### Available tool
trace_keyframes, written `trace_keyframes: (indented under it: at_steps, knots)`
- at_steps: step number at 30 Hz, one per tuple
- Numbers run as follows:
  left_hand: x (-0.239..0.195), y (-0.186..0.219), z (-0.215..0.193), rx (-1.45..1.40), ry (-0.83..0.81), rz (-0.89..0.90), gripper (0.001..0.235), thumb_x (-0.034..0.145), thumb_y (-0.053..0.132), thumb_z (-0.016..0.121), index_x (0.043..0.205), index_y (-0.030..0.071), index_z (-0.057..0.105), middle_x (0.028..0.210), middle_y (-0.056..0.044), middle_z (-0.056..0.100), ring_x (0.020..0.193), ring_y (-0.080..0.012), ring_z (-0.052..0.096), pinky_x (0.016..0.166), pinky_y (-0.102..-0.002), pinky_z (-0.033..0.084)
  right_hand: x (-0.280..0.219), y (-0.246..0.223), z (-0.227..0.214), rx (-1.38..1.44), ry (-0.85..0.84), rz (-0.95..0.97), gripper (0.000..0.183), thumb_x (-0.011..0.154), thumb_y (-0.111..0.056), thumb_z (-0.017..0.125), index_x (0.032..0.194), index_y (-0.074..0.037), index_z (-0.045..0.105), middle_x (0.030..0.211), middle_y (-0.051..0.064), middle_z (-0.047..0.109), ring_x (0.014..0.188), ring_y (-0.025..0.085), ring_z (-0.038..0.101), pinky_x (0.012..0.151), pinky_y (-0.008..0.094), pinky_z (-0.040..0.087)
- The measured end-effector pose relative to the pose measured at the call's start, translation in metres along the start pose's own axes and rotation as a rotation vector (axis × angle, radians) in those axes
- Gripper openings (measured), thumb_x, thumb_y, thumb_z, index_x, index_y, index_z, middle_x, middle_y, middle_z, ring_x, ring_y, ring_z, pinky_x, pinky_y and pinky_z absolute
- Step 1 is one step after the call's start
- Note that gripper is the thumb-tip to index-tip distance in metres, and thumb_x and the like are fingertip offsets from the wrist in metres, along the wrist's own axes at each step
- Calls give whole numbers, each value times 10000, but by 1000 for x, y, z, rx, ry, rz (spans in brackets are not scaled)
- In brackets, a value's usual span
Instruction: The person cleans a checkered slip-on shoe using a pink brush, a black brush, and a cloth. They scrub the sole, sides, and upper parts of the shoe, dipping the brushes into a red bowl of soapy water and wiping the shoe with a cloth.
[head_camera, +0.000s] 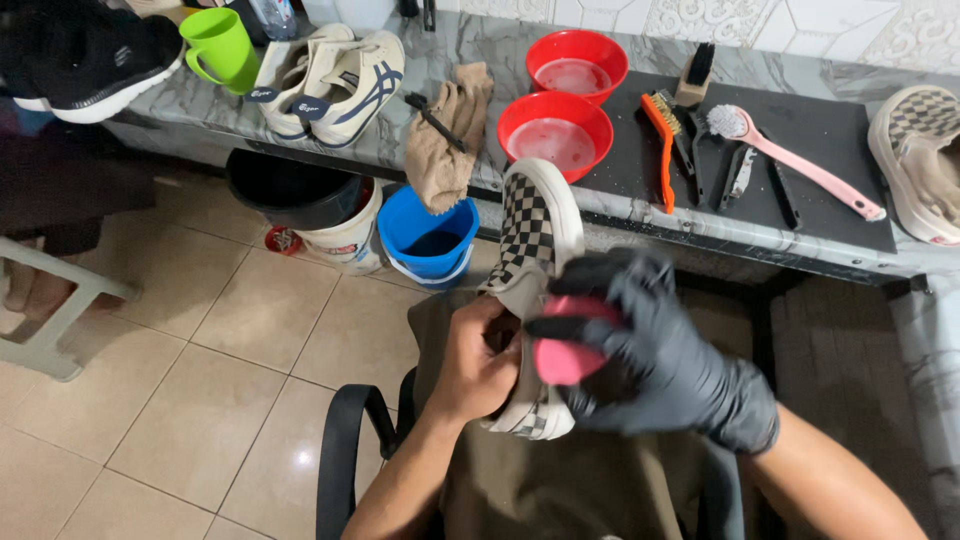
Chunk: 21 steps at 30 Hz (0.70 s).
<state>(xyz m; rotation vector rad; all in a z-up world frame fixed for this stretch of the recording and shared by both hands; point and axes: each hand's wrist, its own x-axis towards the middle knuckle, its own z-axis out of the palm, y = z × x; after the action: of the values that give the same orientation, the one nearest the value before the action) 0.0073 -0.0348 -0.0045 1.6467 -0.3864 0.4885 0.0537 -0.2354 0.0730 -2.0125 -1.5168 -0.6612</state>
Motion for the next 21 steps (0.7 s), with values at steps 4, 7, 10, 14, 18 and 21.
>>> trace_keyframes:
  at_steps: [4,7,10,14,18,21]
  knots:
    - [1,-26,-2,-141,109,-231,293,872,74,665,1147,-12,721,1103,-168,782,973,-246,758,832,-354,635,-11,-31,9,314,-268,-104,568,742,-385,811,1267,-217,670,1273,131,600,1206,395,603,935,581,367]
    - [-2,-26,-7,-132,97,-231,220,855,52,666,1064,14,721,1013,-125,779,906,-210,757,770,-338,637,-18,-7,-8,420,-144,13,469,781,-338,767,1197,-132,700,1216,132,638,1146,350,634,997,509,434]
    - [-2,-17,-8,-192,86,-133,169,892,77,682,1052,23,697,981,-101,763,887,-198,745,757,-326,635,-24,29,-26,286,42,218,500,758,-269,775,1205,-63,687,1244,163,629,1167,329,612,1049,457,500]
    - [-5,-19,-8,-306,36,-82,220,935,149,720,1113,24,687,1013,-85,754,888,-168,717,770,-310,623,-35,73,-33,139,171,429,440,763,-79,720,1200,-41,683,1241,166,650,1194,307,615,1084,436,482]
    - [-6,-19,-10,-330,21,-79,232,941,163,722,1133,39,680,1054,-102,753,950,-207,739,835,-343,649,-84,135,-28,356,267,619,482,826,-72,724,1294,-42,614,1310,118,636,1245,242,586,1130,368,463]
    - [-4,-16,-8,-336,16,-74,273,943,206,726,1159,46,680,1060,-88,751,956,-195,738,832,-330,644,-94,135,-29,395,331,745,414,883,-80,684,1284,-75,581,1285,42,616,1239,169,551,1165,321,423]
